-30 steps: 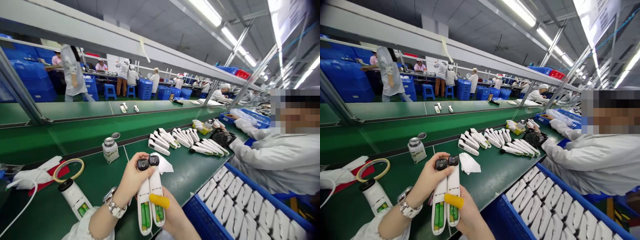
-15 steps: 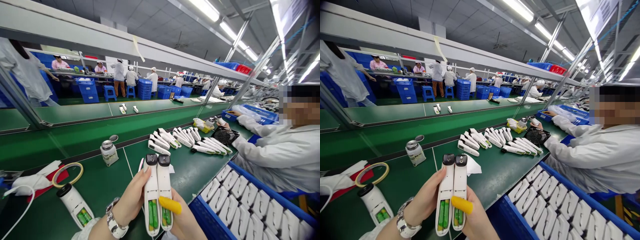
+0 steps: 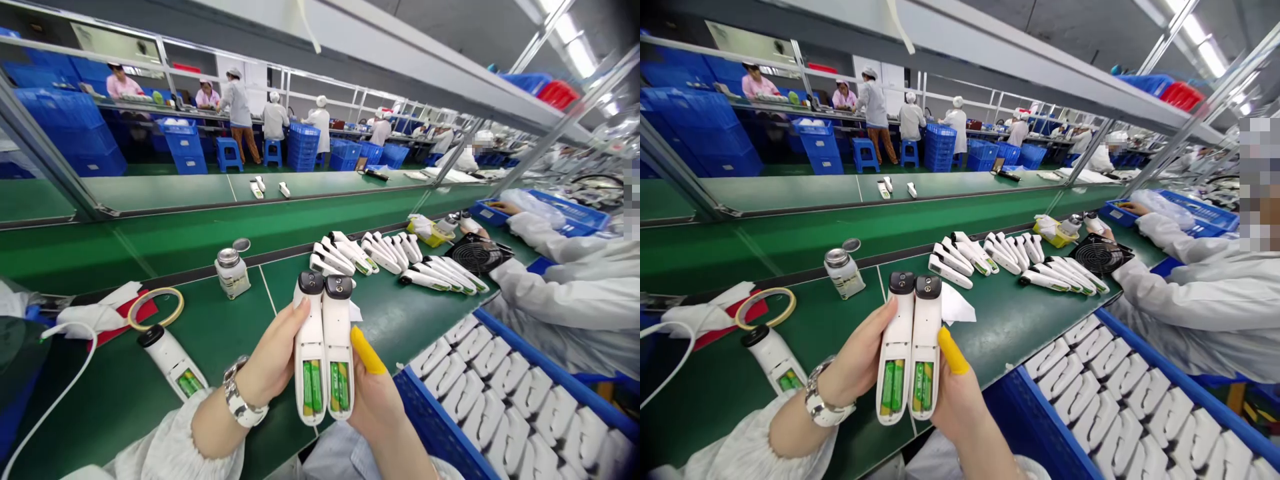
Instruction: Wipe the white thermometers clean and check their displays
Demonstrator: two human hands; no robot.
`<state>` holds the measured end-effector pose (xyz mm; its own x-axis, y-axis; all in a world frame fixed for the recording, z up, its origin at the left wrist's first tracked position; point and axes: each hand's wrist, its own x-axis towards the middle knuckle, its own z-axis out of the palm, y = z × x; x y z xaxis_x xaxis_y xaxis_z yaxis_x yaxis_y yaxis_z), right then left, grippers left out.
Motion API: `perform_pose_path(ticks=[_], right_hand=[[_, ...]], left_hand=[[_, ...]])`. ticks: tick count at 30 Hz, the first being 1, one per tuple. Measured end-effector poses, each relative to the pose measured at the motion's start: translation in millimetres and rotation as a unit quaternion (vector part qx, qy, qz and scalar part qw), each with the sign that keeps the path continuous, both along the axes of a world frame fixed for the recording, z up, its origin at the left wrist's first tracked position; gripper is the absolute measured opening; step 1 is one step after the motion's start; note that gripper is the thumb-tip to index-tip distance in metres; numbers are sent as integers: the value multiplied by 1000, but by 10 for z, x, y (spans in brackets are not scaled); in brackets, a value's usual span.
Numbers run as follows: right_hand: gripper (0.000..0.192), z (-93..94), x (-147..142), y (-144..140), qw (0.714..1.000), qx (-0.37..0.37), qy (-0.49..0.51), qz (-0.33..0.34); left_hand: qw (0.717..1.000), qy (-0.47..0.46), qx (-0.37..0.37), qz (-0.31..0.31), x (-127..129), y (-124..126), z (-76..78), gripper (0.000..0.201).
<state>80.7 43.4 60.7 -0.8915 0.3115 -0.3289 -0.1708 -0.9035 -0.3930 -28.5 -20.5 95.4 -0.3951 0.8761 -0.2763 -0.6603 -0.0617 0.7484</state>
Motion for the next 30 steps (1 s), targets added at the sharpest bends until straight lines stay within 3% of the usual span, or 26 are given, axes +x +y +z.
perform_pose_path(ticks=[12, 17, 23, 30], right_hand=[[36, -58, 44, 1, 1000, -2, -2, -12], [32, -67, -26, -6, 999, 17, -11, -48], [43, -38, -147, -27, 1000, 10, -4, -17], [53, -253, -187, -63, 999, 34, -5, -20]], left_hand=[[1000, 26, -10, -9, 60, 15, -9, 38], [1000, 22, -3, 9, 53, 13, -47, 34], [986, -166, -21, -11, 3, 43, -142, 61], [956, -290, -8, -45, 25, 73, -175, 57]])
